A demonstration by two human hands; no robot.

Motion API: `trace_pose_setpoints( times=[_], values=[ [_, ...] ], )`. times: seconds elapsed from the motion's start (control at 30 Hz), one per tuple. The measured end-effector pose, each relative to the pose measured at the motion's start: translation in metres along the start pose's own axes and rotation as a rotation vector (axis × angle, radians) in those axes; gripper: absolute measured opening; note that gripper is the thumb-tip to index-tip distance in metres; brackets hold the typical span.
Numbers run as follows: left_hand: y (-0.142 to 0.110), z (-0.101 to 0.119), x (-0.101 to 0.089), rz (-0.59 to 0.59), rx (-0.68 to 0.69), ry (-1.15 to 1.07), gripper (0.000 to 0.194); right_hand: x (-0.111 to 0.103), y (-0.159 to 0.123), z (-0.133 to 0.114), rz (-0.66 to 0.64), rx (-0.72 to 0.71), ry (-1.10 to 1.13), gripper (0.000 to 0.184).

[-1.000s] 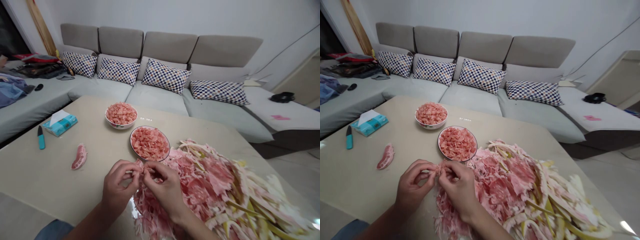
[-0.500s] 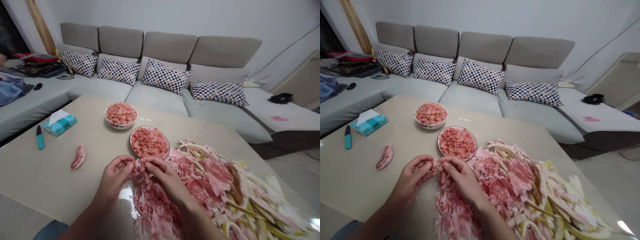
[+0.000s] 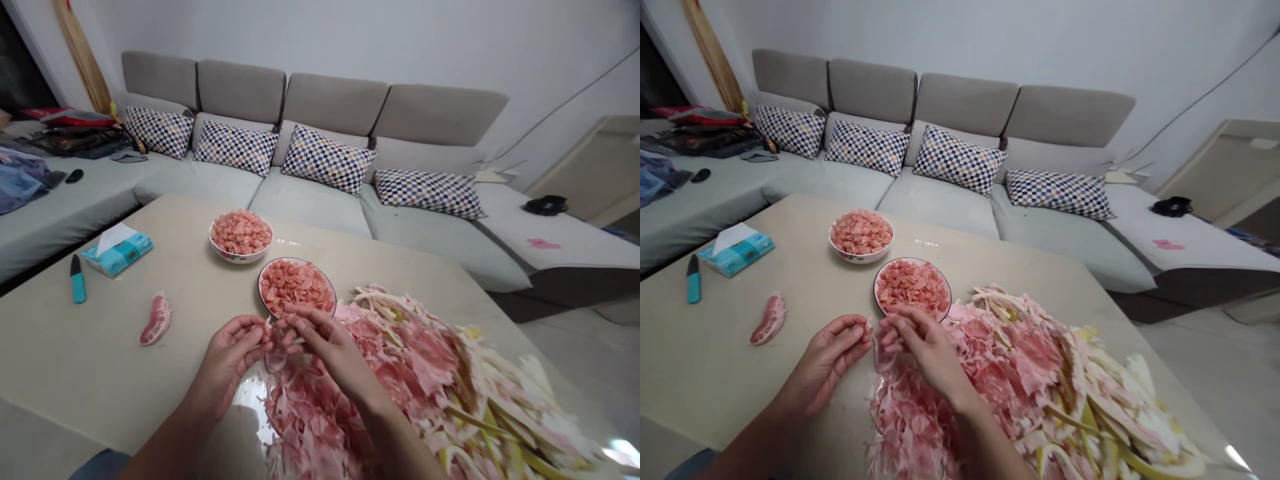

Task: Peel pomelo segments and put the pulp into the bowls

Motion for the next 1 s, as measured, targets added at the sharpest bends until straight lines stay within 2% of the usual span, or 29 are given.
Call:
trace_pose_setpoints(
  times=[0.1, 0.13, 0.2, 0.3, 0.37, 0.47, 0.6, 0.67, 0.73, 0.8, 0.9, 1.0],
  values=[
    [0.001, -0.002, -0.001, 0.0, 0.001, 0.017, 0.021, -0.018, 0.025, -0.007, 0.204, -0.329, -0.479, 0.025],
    [0.002, -0.003, -0.001, 0.0, 0.007, 0.025, 0.022, -0.023, 0.035, -0.009, 0.238, -0.435, -0.645, 0.024],
    [0.002, -0.005, -0.001, 0.001, 0.015, 0.041, 0.023, -0.031, 0.058, -0.008, 0.22, -0.577, -0.884, 0.028],
    [0.003, -0.005, -0.001, -0.001, 0.007, 0.062, 0.025, -0.042, 0.082, -0.002, 0.182, -0.59, -0.963, 0.026],
    [0.003, -0.005, -0.001, -0.006, -0.003, 0.074, 0.025, -0.046, 0.086, -0.001, 0.162, -0.584, -0.985, 0.024],
    [0.003, -0.006, -0.001, -0.024, -0.006, 0.111, 0.025, -0.049, 0.075, -0.008, 0.173, -0.588, -0.99, 0.023],
    [0.003, -0.008, -0.001, -0.031, 0.033, 0.186, 0.021, -0.041, 0.044, -0.022, 0.254, -0.595, -0.949, 0.022],
    [0.004, -0.007, 0.001, -0.014, 0.103, 0.259, 0.018, -0.031, 0.025, -0.024, 0.251, -0.511, -0.848, 0.02],
    [0.003, -0.006, 0.003, 0.007, 0.22, 0.339, 0.013, -0.018, 0.008, -0.02, 0.176, -0.365, -0.705, 0.016],
    [0.002, -0.005, 0.005, 0.013, 0.352, 0.383, 0.01, -0.003, -0.008, -0.014, 0.101, -0.328, -0.644, 0.013],
    [-0.001, -0.005, 0.007, -0.006, 0.489, 0.44, 0.006, 0.013, -0.024, -0.008, 0.094, -0.456, -0.629, 0.012],
    [-0.006, -0.008, 0.009, -0.018, 0.526, 0.529, 0.005, 0.019, -0.031, -0.004, 0.105, -0.625, -0.686, 0.015]
  ],
)
Point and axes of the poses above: each hand's wrist, its own y-axis towards the middle knuckle, its own x-axis out of the palm, z = x × y, the point moved 2 cm from there along y, towards the middle knuckle, and after that the axes turned 8 degrees about y, right-handed, at the moved point
